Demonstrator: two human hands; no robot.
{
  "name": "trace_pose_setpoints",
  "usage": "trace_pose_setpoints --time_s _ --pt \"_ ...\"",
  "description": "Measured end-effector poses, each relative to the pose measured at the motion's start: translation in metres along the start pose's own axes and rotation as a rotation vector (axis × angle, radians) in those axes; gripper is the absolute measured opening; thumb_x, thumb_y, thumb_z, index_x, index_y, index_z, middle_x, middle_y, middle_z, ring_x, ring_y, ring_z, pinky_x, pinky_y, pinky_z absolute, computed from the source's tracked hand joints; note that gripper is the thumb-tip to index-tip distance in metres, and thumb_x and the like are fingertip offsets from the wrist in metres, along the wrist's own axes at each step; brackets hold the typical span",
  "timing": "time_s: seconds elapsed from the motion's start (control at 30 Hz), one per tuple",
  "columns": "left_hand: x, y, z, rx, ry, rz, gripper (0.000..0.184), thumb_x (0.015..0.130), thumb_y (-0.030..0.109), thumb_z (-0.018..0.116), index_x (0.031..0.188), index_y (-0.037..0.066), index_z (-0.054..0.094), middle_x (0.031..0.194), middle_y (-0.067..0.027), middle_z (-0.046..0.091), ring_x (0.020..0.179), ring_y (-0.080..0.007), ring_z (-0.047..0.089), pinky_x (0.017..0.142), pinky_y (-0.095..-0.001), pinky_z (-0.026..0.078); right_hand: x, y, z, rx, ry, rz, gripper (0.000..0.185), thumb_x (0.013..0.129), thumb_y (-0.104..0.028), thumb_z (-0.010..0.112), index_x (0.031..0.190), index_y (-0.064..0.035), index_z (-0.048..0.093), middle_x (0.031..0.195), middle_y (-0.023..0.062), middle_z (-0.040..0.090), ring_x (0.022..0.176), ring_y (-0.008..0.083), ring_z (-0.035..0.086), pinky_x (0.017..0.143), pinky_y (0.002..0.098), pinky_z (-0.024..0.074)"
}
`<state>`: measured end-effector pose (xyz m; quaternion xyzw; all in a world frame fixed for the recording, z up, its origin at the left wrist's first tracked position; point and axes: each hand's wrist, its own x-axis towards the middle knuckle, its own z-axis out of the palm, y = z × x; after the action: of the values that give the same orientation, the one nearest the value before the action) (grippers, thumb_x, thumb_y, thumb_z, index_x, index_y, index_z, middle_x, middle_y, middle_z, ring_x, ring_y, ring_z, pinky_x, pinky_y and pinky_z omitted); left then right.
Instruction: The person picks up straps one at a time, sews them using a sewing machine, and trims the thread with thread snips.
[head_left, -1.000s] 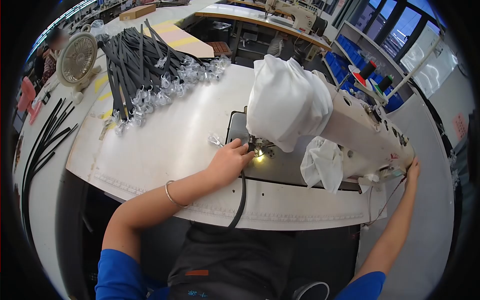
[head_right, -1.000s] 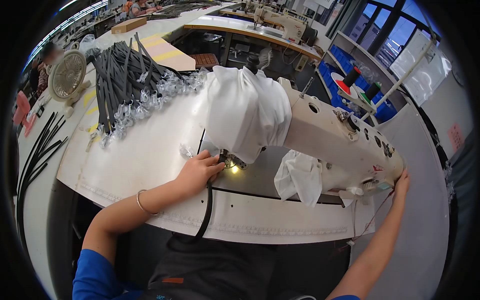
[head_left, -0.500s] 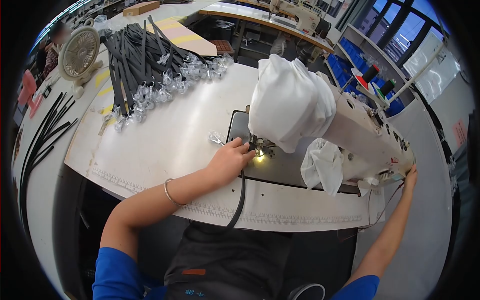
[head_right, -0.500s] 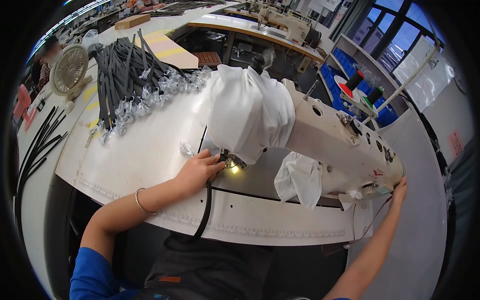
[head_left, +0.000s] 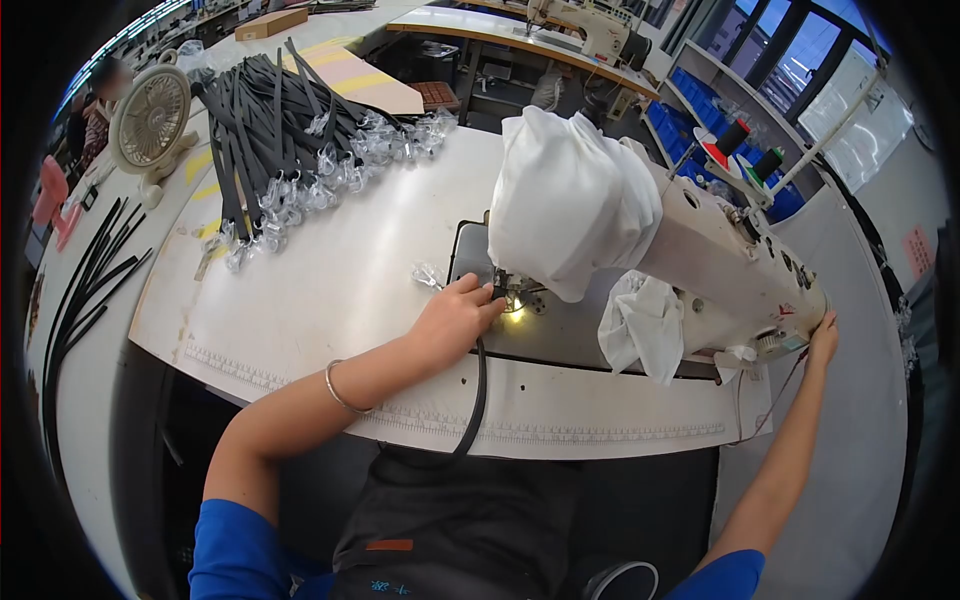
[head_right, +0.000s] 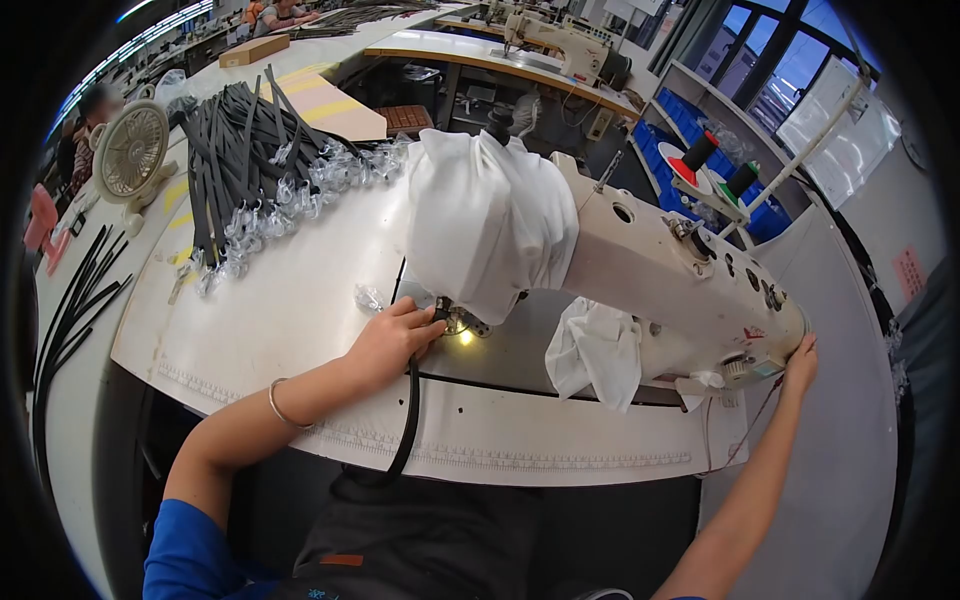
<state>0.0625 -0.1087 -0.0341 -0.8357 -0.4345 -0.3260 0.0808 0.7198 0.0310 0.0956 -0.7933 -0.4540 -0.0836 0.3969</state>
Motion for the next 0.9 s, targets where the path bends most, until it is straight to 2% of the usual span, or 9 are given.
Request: trace_pose_setpoints --time_s 0.07,0.1,0.17,0.3,0.37,0.4,0.6,0.77,0.9 --pt "0.0 0.0 0.001 0.004 -0.024 -0.027 0.027 0.067 0.003 0.058 0.093 0.0 0.062 0.083 -0.0076 0.058 0.08 -0.0213 0.05 0.073 -0.0276 0.045 0.01 0.009 0.008 -0.054 0.191 -0.265 0.06 0.092 -0.051 0.033 0.118 -0.0004 0.052 0.102 0.0151 0.063 0.086 0.0312 0.061 0.078 0.0381 0.0447" --pt "0.0 0.001 0.0 0.003 -0.019 -0.031 0.027 0.067 0.003 0.058 0.093 0.0 0.062 0.083 -0.0076 0.058 0.08 -0.0213 0.05 0.073 -0.0276 0.045 0.013 0.008 0.004 -0.054 0.192 -0.271 0.06 0.092 -0.051 0.033 0.118 -0.0004 0.052 0.102 0.0151 0.063 0.086 0.0312 0.061 0.078 0.0381 0.0447" --pt "0.0 0.0 0.0 -0.005 -0.019 -0.022 0.029 0.066 0.002 0.058 0.095 0.0 0.062 0.084 -0.0078 0.058 0.08 -0.0217 0.05 0.074 -0.0278 0.045 0.016 0.006 -0.002 0.085 -0.108 0.123 0.057 0.092 -0.049 0.036 0.117 -0.0001 0.052 0.1 0.0128 0.062 0.086 0.0281 0.06 0.077 0.0364 0.0449" --pt "0.0 -0.002 -0.001 0.005 -0.011 -0.011 0.03 0.065 0.001 0.058 0.095 0.0 0.062 0.085 -0.0079 0.058 0.081 -0.0217 0.05 0.074 -0.0277 0.045 -0.014 0.02 0.012 0.264 -0.102 0.12 0.055 0.093 -0.046 0.038 0.118 0.001 0.051 0.107 0.0129 0.059 0.095 0.0242 0.056 0.083 0.0331 0.0426" --pt "0.004 0.0 -0.005 0.0 -0.193 -0.089 0.035 0.065 0.003 0.062 0.1 0.001 0.063 0.104 -0.0128 0.06 0.083 -0.0235 0.051 0.076 -0.0298 0.046 -0.036 0.029 0.03 0.468 0.137 0.021 0.058 0.093 -0.047 0.036 0.12 0.0037 0.048 0.115 0.0147 0.055 0.103 0.0243 0.053 0.088 0.0326 0.0399" --pt "0.005 -0.001 -0.004 0.005 -0.189 -0.089 0.035 0.065 0.003 0.062 0.1 0.001 0.063 0.104 -0.0128 0.06 0.083 -0.0235 0.051 0.076 -0.0298 0.046 -0.035 0.023 0.03 0.474 0.139 0.019 0.058 0.093 -0.047 0.036 0.12 0.0037 0.048 0.115 0.0147 0.055 0.103 0.0243 0.053 0.088 0.0326 0.0399" --pt "0.0 -0.002 0.001 0.047 -0.112 -0.029 0.033 0.066 0.003 0.062 0.099 0.001 0.062 0.103 -0.0127 0.061 0.081 -0.0227 0.052 0.076 -0.029 0.046 -0.017 -0.005 0.003 0.361 0.118 0.061 0.059 0.094 -0.045 0.033 0.121 0.0051 0.047 0.116 0.0178 0.055 0.105 0.028 0.053 0.089 0.0341 0.0392" --pt "-0.001 -0.002 0.001 0.046 -0.085 -0.028 0.033 0.066 0.004 0.062 0.099 0.001 0.062 0.103 -0.0132 0.061 0.08 -0.0223 0.052 0.076 -0.0287 0.046 0.021 -0.001 -0.001 -0.079 -0.005 -0.061 0.059 0.092 -0.049 0.034 0.113 0.0031 0.052 0.105 0.019 0.06 0.096 0.0296 0.057 0.083 0.0373 0.043" --pt "0.001 -0.003 0.001 0.052 -0.091 -0.029 0.033 0.067 0.004 0.062 0.099 0.001 0.062 0.103 -0.0129 0.061 0.08 -0.0221 0.052 0.076 -0.0285 0.046 0.028 0.013 0.0 -0.012 -0.027 0.001 0.062 0.091 -0.051 0.034 0.117 0.0016 0.053 0.106 0.0165 0.06 0.095 0.0273 0.058 0.082 0.0352 0.044"
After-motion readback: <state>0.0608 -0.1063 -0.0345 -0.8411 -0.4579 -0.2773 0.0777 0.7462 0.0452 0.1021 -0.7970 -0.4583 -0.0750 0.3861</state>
